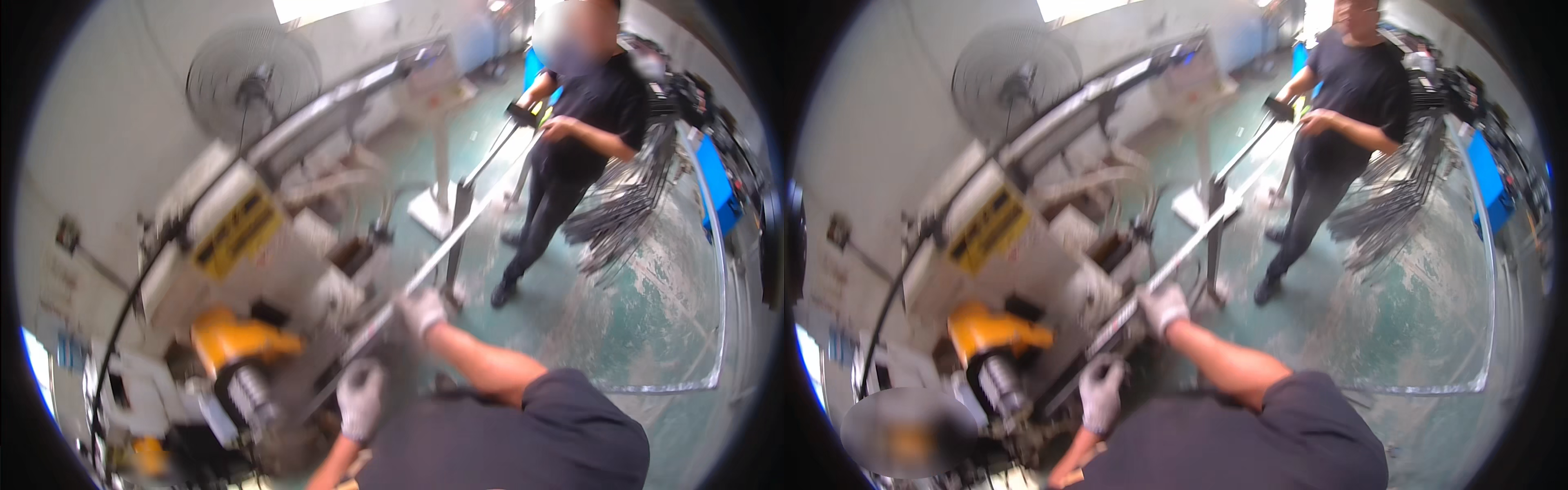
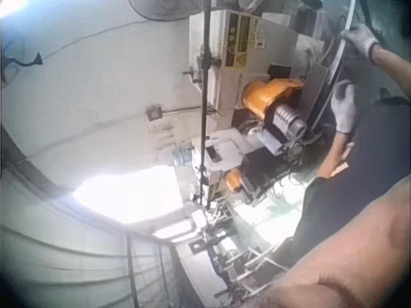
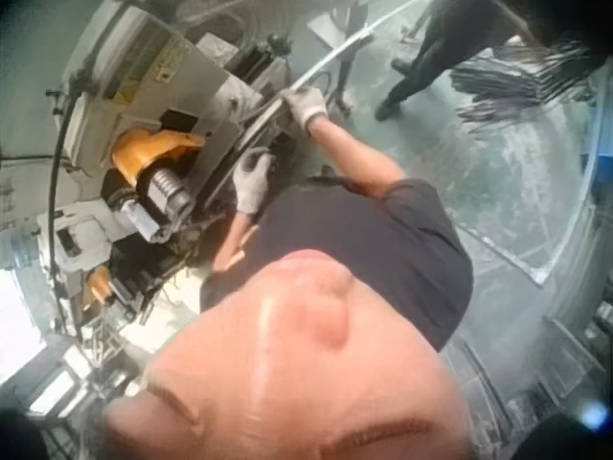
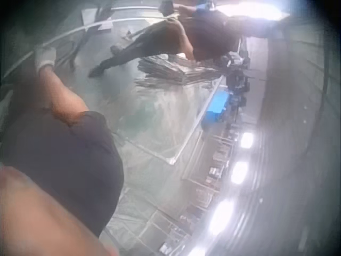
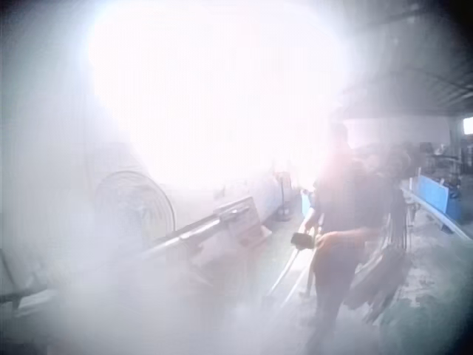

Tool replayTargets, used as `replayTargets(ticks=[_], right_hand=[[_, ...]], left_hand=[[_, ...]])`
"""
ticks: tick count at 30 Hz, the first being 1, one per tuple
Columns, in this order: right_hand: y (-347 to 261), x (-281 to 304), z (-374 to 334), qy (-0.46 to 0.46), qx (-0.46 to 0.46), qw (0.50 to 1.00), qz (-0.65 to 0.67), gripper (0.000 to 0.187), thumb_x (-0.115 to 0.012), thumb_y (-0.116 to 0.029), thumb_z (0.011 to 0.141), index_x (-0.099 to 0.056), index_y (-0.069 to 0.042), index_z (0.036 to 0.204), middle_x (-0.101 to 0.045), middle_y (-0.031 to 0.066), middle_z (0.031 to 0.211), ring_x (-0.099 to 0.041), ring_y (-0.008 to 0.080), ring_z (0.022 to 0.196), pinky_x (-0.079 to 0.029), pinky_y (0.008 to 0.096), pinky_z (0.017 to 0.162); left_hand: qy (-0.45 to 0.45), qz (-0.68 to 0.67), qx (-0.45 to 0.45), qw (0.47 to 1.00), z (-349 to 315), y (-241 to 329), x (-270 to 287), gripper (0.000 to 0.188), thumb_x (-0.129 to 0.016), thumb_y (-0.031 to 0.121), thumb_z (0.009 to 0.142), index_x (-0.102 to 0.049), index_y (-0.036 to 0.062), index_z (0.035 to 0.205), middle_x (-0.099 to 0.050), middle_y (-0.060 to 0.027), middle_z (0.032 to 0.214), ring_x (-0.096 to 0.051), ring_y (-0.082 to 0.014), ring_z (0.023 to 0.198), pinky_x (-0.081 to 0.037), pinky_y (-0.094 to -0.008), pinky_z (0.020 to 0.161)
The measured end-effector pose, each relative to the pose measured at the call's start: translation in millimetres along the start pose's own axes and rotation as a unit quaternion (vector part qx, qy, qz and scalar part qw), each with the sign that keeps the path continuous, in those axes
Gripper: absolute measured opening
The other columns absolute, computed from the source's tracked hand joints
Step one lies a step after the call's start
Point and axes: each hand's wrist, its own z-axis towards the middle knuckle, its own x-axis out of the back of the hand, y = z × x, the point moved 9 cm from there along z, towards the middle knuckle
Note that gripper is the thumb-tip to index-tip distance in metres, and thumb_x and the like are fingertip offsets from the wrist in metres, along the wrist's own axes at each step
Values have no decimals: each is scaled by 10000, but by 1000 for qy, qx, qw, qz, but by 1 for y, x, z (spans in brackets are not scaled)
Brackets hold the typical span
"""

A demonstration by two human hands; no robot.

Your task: The person measures a metal rod on a wooden workbench using a tape measure, then moves to a bending machine to position and cut the rod. The person handles the rod and machine controls while another worker stands nearby.

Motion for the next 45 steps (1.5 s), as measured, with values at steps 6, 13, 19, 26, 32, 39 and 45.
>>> replayTargets(ticks=[6, 13, 19, 26, 32, 39, 45], right_hand=[[31, -24, 1, -70, -64, 978, 186, 337, -798, -284, 966, -760, 48, 1005, -732, 141, 816, -690, 235, 659, -552, 380, 652], [48, -44, 4, -68, -53, 979, 182, 249, -814, -191, 982, -732, 40, 1030, -717, 79, 837, -636, 173, 607, -511, 347, 584], [52, -48, 2, -67, -52, 982, 168, 234, -806, -177, 995, -746, 42, 1053, -728, 76, 855, -640, 162, 629, -508, 330, 594], [47, -58, -18, -84, -46, 978, 186, 279, -843, -239, 977, -777, 23, 1046, -734, 51, 871, -663, 157, 692, -542, 325, 648], [29, -56, -26, -39, -5, 992, 123, 392, -875, -295, 943, -810, 41, 1133, -813, 89, 968, -721, 170, 845, -595, 368, 799], [28, -54, -34, -68, -77, 958, 268, 287, -834, -234, 968, -784, 23, 1084, -767, 58, 898, -690, 137, 771, -582, 343, 686], [24, -50, -40, -85, -106, 965, 224, 367, -870, -287, 964, -790, 31, 1129, -777, 55, 916, -679, 124, 791, -569, 314, 723]], left_hand=[[66, 116, -93, 987, 1, 40, 3, 143, -723, 20, 1008, -762, -42, 1130, -765, -75, 989, -692, -126, 903, -567, -298, 857], [30, 147, -136, 979, -16, 29, -9, 178, -745, 18, 978, -776, -12, 1151, -781, -97, 1016, -698, -139, 887, -563, -292, 825], [-16, 153, -120, 981, -18, 19, -10, 178, -743, 10, 953, -783, 1, 1126, -789, -146, 1040, -745, -214, 862, -588, -332, 793], [32, 191, -189, 963, -19, 41, 17, 156, -751, -21, 956, -776, -3, 1109, -778, -139, 1038, -742, -217, 889, -587, -327, 822], [160, 168, -195, 953, -32, 34, 74, 149, -713, -56, 994, -762, -6, 1125, -749, -115, 1060, -725, -260, 901, -592, -356, 826], [208, 288, -242, 903, -49, 35, 110, 160, -675, -53, 1022, -733, -41, 1171, -747, -149, 1106, -711, -264, 1003, -566, -364, 952], [248, 376, -290, 844, -67, 21, 137, 150, -684, -42, 1009, -745, -74, 1143, -734, -202, 1065, -714, -359, 947, -574, -441, 846]])
